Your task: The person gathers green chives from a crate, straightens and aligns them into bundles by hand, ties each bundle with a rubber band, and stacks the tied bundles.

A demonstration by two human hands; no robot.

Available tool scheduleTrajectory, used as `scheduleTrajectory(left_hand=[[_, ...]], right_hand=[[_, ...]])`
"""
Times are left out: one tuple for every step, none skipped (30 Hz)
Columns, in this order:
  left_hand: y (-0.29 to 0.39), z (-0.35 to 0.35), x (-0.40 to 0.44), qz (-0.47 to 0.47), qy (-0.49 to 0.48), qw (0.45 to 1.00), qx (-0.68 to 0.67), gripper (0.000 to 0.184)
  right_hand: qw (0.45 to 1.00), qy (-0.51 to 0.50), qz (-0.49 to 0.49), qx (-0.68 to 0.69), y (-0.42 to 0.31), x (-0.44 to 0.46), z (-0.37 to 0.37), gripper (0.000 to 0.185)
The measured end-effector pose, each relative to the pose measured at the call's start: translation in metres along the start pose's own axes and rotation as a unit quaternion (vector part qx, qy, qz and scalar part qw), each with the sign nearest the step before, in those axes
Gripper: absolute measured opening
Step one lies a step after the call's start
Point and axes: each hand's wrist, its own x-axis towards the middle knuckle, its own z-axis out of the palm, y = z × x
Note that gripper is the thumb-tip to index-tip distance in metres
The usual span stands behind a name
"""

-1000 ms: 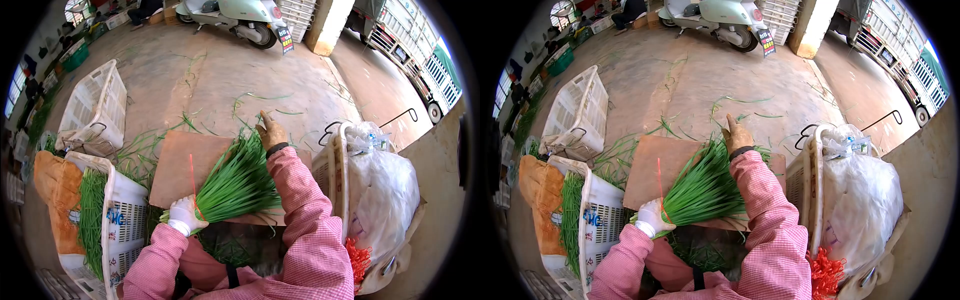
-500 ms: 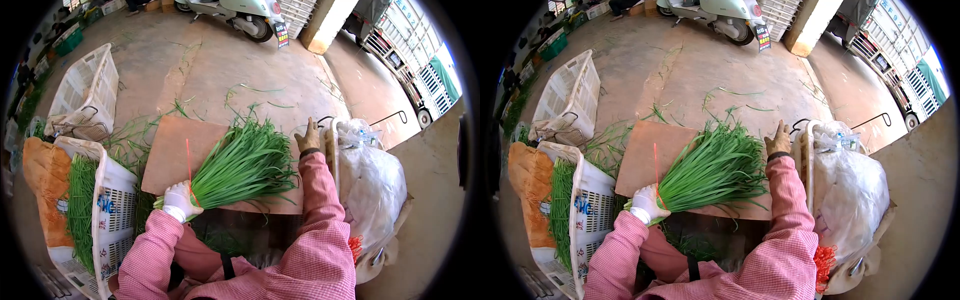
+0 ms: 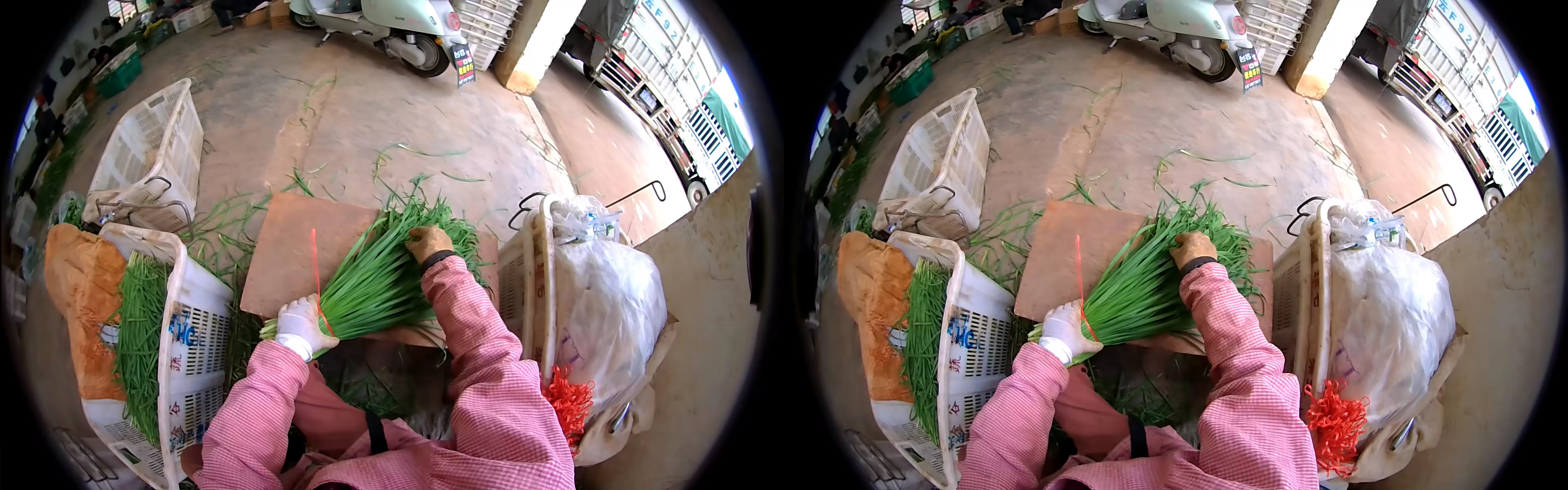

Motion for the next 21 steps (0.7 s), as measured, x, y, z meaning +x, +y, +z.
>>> scheduleTrajectory(left_hand=[[0.000,0.000,0.000,-0.002,-0.008,1.000,0.002,0.082],[-0.001,0.001,0.000,0.003,-0.008,1.000,0.010,0.084],[-0.002,0.002,0.000,-0.001,-0.010,1.000,0.009,0.084],[-0.003,0.004,0.000,0.005,0.008,1.000,0.008,0.078],[-0.003,0.005,0.000,0.012,0.025,1.000,0.008,0.072],[-0.002,0.004,0.000,0.012,0.022,1.000,0.007,0.072],[-0.001,0.002,0.000,0.009,0.013,1.000,0.009,0.072],[-0.001,0.000,0.000,0.006,0.004,1.000,0.010,0.072],[-0.001,0.001,0.000,0.006,0.004,1.000,0.010,0.072],[-0.002,0.002,0.001,0.008,0.008,1.000,0.007,0.072],[-0.002,0.003,0.001,0.009,0.013,1.000,0.003,0.072],[-0.003,0.003,0.001,0.008,0.013,1.000,0.004,0.072],[-0.002,0.003,0.001,0.008,0.016,1.000,0.002,0.072],[-0.002,0.003,0.001,0.009,0.018,1.000,0.000,0.072],[-0.002,0.003,0.000,0.008,0.018,1.000,0.000,0.072],[-0.002,0.003,0.000,0.009,0.017,1.000,-0.003,0.072],[-0.002,0.002,0.000,0.009,0.017,1.000,-0.006,0.072],[-0.002,0.002,0.000,0.009,0.016,1.000,-0.006,0.072],[-0.002,0.000,0.000,0.007,0.011,1.000,-0.005,0.072],[-0.002,0.000,0.001,0.006,0.005,1.000,-0.004,0.072],[-0.002,0.001,0.002,0.007,0.002,1.000,-0.006,0.072]], right_hand=[[0.999,-0.036,0.024,0.001,-0.002,0.007,0.005,0.031],[0.999,-0.039,0.022,0.001,-0.001,0.012,0.009,0.031],[0.998,-0.049,0.025,0.027,0.001,0.016,0.013,0.030],[0.996,-0.059,0.030,0.052,0.003,0.018,0.015,0.030],[0.996,-0.063,0.031,0.052,0.007,0.019,0.015,0.030],[0.994,-0.073,0.010,0.079,0.011,0.021,0.014,0.028],[0.991,-0.081,-0.011,0.107,0.008,0.019,0.011,0.027],[0.991,-0.085,-0.014,0.104,0.005,0.015,0.004,0.025],[0.991,-0.085,-0.014,0.104,0.004,0.014,0.003,0.025],[0.989,-0.091,-0.017,0.112,0.004,0.014,0.001,0.025],[0.988,-0.096,-0.020,0.120,0.004,0.013,0.001,0.024],[0.988,-0.096,-0.021,0.120,0.004,0.013,0.000,0.024],[0.990,-0.091,-0.031,0.102,0.003,0.013,-0.001,0.024],[0.992,-0.086,-0.041,0.084,0.002,0.013,-0.001,0.024],[0.992,-0.086,-0.041,0.085,0.001,0.013,-0.001,0.024],[0.994,-0.074,-0.059,0.061,-0.001,0.012,-0.002,0.020],[0.994,-0.062,-0.077,0.036,-0.002,0.012,-0.001,0.017],[0.994,-0.063,-0.076,0.036,-0.002,0.010,0.000,0.017],[0.995,0.062,-0.070,0.027,-0.001,0.008,0.001,0.013],[0.980,0.186,-0.063,0.016,0.001,0.006,0.003,0.010],[0.950,0.251,0.013,0.187,0.030,0.027,0.008,0.014]])
